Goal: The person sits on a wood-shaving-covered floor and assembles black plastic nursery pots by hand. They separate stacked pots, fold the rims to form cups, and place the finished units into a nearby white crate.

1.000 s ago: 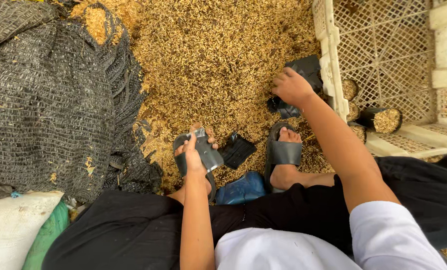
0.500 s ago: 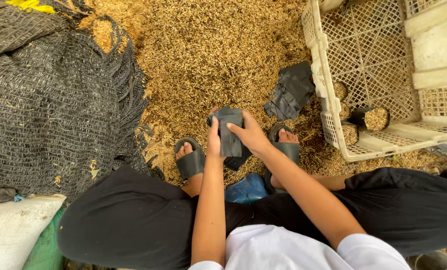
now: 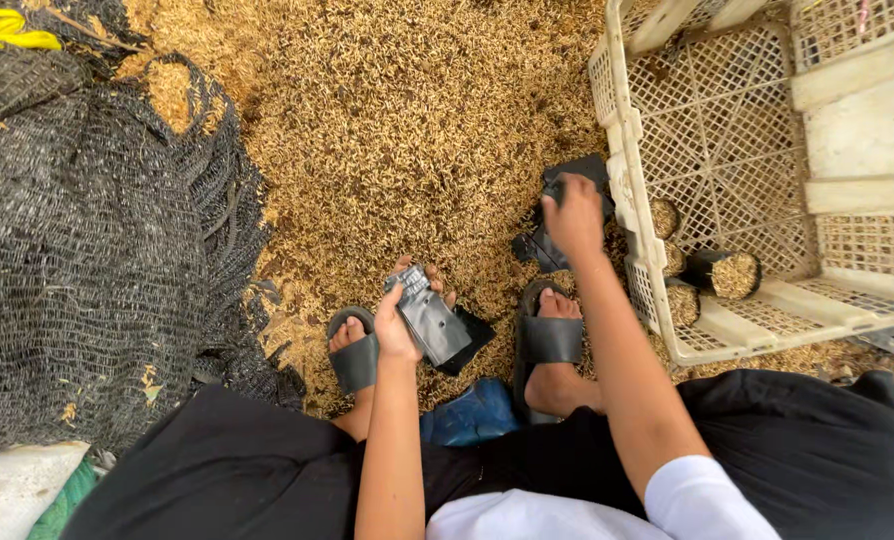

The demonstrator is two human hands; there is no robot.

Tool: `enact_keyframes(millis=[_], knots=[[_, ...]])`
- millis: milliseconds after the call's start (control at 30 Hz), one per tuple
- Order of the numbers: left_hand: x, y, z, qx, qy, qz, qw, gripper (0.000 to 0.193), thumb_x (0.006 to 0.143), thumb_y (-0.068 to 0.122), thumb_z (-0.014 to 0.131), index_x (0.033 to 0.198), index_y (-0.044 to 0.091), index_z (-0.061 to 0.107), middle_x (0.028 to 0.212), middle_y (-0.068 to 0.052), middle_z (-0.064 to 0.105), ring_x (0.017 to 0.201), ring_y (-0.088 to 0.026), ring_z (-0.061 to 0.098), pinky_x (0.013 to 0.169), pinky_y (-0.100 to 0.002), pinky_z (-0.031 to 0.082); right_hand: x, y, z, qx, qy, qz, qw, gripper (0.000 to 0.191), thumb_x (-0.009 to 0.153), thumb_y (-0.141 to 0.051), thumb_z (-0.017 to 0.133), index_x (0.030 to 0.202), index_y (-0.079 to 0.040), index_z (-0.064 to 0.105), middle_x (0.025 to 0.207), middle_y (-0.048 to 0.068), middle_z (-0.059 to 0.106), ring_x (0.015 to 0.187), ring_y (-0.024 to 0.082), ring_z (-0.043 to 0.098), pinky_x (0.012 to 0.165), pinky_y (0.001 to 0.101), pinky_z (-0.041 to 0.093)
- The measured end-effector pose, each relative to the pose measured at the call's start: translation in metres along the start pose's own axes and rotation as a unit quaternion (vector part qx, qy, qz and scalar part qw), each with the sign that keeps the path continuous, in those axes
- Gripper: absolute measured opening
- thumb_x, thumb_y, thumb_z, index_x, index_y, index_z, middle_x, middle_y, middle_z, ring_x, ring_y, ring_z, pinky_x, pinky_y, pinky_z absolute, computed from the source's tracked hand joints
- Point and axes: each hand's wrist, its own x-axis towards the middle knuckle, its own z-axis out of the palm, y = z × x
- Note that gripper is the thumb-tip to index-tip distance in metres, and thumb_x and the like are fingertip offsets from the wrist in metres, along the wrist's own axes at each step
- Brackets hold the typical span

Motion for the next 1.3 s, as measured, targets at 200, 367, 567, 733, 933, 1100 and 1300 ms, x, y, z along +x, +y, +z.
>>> enact_keyframes(millis=[200,367,567,733,933,1100,1300], knots=[[-0.014,0.015,-0.005,0.074,0.053,-0.013,0.996,0.048,0.093,0.01,0.051,0.142,0.014,0.049,0.137,-0.022,0.055,0.118,-0.032,0.063,0.098,-0.049,0.056,-0.019,0.029,0.016,-0.131,-0.013,0.066,0.989,0.048,0.083,-0.029,0.087,0.119,-0.009,0.061,0.124,0.019,0.057,0.114,0.041,0.049,0.097,0.0534,0.039],[-0.015,0.02,-0.023,0.061,0.105,0.069,0.99,0.042,0.094,0.013,0.051,0.136,0.009,0.05,0.141,-0.025,0.054,0.118,-0.032,0.061,0.096,-0.043,0.056,-0.022,0.013,0.017,-0.102,-0.037,0.077,0.991,0.058,0.082,-0.025,0.087,0.129,-0.009,0.056,0.127,0.014,0.058,0.12,0.037,0.052,0.107,0.0533,0.035],[-0.01,0.016,-0.031,0.07,0.108,0.099,0.987,0.037,0.096,0.013,0.053,0.133,0.011,0.051,0.141,-0.022,0.053,0.118,-0.029,0.06,0.097,-0.041,0.056,-0.049,-0.002,0.025,-0.146,-0.103,0.116,0.977,0.06,0.078,-0.026,0.088,0.126,-0.011,0.057,0.123,0.016,0.057,0.122,0.039,0.048,0.104,0.0578,0.027],[-0.015,0.017,-0.029,0.073,0.1,0.111,0.986,0.037,0.093,0.011,0.055,0.13,0.011,0.052,0.141,-0.022,0.053,0.117,-0.03,0.06,0.096,-0.042,0.056,-0.067,0.003,0.026,-0.084,-0.043,0.12,0.988,0.029,0.089,-0.022,0.083,0.109,-0.013,0.064,0.124,0.011,0.06,0.124,0.033,0.052,0.111,0.0543,0.03],[-0.018,0.021,-0.02,0.005,0.093,0.124,0.988,0.048,0.08,0.0,0.051,0.128,0.008,0.053,0.141,-0.025,0.053,0.123,-0.032,0.06,0.109,-0.041,0.053,-0.062,0.002,0.017,0.543,0.219,0.358,0.728,0.04,0.097,-0.022,0.075,0.119,0.005,0.056,0.12,0.019,0.061,0.104,0.031,0.059,0.097,0.0502,0.052],[-0.012,0.012,-0.004,-0.03,0.109,0.135,0.984,0.055,0.069,-0.007,0.045,0.123,0.006,0.052,0.139,-0.028,0.052,0.124,-0.037,0.06,0.112,-0.043,0.054,-0.092,-0.04,0.034,0.659,0.068,0.449,0.599,0.054,0.096,-0.02,0.068,0.141,0.005,0.05,0.135,0.017,0.061,0.122,0.03,0.061,0.107,0.0411,0.05],[-0.03,0.028,0.017,-0.012,0.16,0.15,0.976,0.056,0.065,-0.008,0.044,0.12,0.005,0.052,0.136,-0.027,0.056,0.123,-0.037,0.061,0.107,-0.041,0.057,-0.091,-0.043,0.018,0.679,0.161,0.436,0.568,0.054,0.093,-0.008,0.066,0.142,-0.001,0.046,0.133,0.012,0.062,0.12,0.028,0.062,0.107,0.0394,0.049]])
